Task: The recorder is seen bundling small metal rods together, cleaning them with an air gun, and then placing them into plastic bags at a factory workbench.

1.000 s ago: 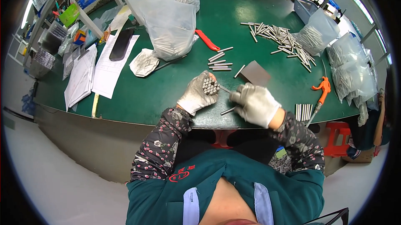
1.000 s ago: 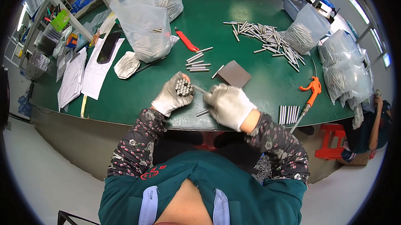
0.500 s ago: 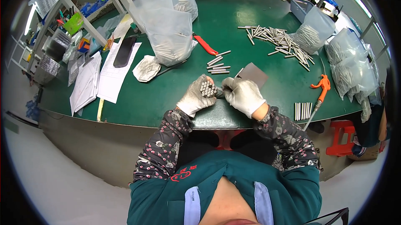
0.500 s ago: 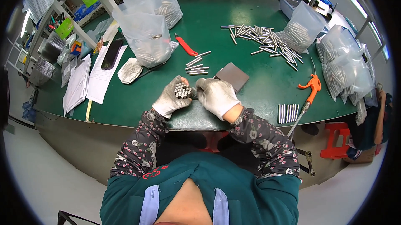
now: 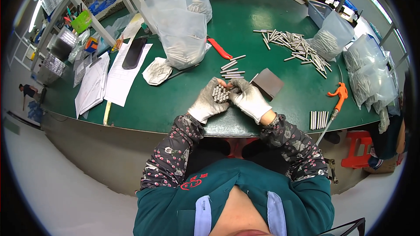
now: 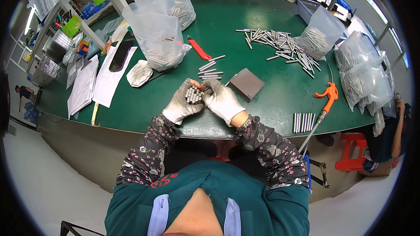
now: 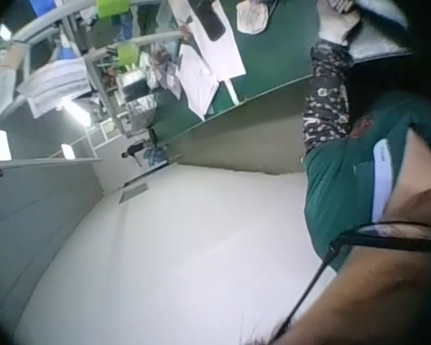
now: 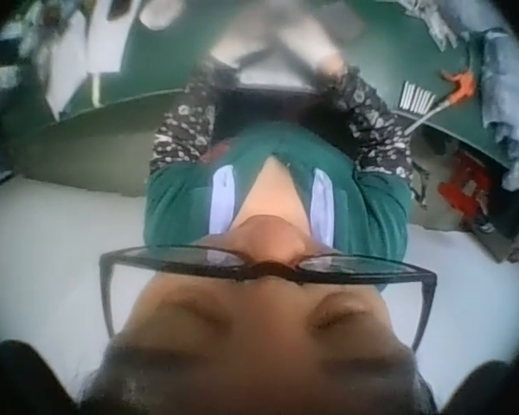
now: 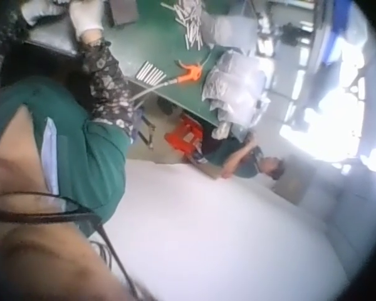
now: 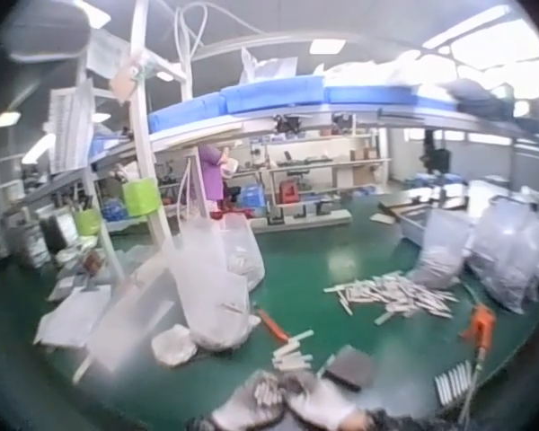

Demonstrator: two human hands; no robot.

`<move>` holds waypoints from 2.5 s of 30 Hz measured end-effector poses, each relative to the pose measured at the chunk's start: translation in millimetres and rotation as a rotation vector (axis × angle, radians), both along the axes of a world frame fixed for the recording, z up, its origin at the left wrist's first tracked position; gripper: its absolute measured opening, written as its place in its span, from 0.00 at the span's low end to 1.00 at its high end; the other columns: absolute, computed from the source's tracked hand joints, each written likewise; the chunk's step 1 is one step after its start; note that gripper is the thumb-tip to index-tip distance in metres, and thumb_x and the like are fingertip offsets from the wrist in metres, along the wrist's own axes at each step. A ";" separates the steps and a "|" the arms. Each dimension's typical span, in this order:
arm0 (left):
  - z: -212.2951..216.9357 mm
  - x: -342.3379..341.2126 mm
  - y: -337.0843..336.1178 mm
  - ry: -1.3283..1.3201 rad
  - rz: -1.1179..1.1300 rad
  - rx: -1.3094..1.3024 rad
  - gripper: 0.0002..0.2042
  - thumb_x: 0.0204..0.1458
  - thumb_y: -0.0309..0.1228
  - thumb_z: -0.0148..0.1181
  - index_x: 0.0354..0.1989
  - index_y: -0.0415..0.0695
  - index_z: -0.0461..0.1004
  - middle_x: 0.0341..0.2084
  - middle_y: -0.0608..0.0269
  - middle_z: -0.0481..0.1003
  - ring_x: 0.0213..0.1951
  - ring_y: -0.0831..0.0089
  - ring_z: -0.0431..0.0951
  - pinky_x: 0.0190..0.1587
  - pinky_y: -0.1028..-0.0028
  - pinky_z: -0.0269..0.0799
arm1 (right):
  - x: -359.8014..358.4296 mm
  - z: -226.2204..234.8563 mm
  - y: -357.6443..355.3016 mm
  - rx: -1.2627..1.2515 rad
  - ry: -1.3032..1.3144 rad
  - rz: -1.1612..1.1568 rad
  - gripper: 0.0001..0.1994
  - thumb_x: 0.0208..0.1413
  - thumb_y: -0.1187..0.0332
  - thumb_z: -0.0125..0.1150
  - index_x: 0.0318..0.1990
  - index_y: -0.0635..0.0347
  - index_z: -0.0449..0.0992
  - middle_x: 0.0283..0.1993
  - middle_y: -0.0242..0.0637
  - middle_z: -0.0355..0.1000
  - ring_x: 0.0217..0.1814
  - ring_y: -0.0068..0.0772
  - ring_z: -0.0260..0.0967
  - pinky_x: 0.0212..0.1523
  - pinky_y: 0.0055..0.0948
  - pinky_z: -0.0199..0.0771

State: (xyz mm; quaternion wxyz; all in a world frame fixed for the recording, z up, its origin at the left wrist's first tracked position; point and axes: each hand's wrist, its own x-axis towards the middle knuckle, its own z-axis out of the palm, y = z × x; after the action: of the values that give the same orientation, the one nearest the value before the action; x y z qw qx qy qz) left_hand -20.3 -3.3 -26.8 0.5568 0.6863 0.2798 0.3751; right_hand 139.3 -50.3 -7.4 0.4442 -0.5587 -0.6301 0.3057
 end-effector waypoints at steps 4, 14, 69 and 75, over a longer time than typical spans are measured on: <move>9.2 -1.7 -5.7 0.087 0.052 -0.021 0.22 0.32 0.19 0.65 0.39 0.43 0.64 0.31 0.69 0.69 0.35 0.81 0.70 0.39 0.80 0.68 | 1.4 9.3 -3.8 -0.022 -0.020 -0.018 0.10 0.49 0.70 0.51 0.40 0.58 0.73 0.35 0.46 0.75 0.37 0.45 0.74 0.37 0.33 0.73; 9.9 -2.2 -5.3 0.117 0.060 -0.028 0.22 0.34 0.17 0.64 0.39 0.43 0.64 0.29 0.70 0.68 0.33 0.83 0.69 0.38 0.82 0.68 | 33.6 51.2 7.2 0.206 -1.129 -0.076 0.08 0.41 0.69 0.60 0.32 0.51 0.77 0.36 0.32 0.70 0.43 0.35 0.66 0.40 0.35 0.64; 12.6 -19.9 -6.6 0.140 0.006 -0.167 0.36 0.28 0.20 0.71 0.51 0.41 0.60 0.42 0.66 0.68 0.45 0.77 0.69 0.50 0.76 0.67 | -16.0 -6.2 6.5 -0.174 0.034 0.221 0.20 0.49 0.68 0.60 0.50 0.65 0.68 0.39 0.37 0.72 0.40 0.22 0.69 0.43 0.21 0.70; 13.5 -21.3 -5.0 0.199 0.002 -0.137 0.37 0.27 0.22 0.72 0.51 0.42 0.61 0.43 0.65 0.68 0.45 0.77 0.69 0.51 0.76 0.67 | -17.4 0.2 4.5 -0.137 0.014 0.213 0.19 0.48 0.66 0.58 0.49 0.63 0.70 0.42 0.44 0.72 0.43 0.35 0.71 0.45 0.27 0.70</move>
State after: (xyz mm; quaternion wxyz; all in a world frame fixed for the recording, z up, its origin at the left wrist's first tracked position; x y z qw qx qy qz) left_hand -41.6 -8.3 -13.2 0.5714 0.6801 0.3596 0.2857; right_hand 121.8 -45.8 -7.1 0.3744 -0.5155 -0.6604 0.3974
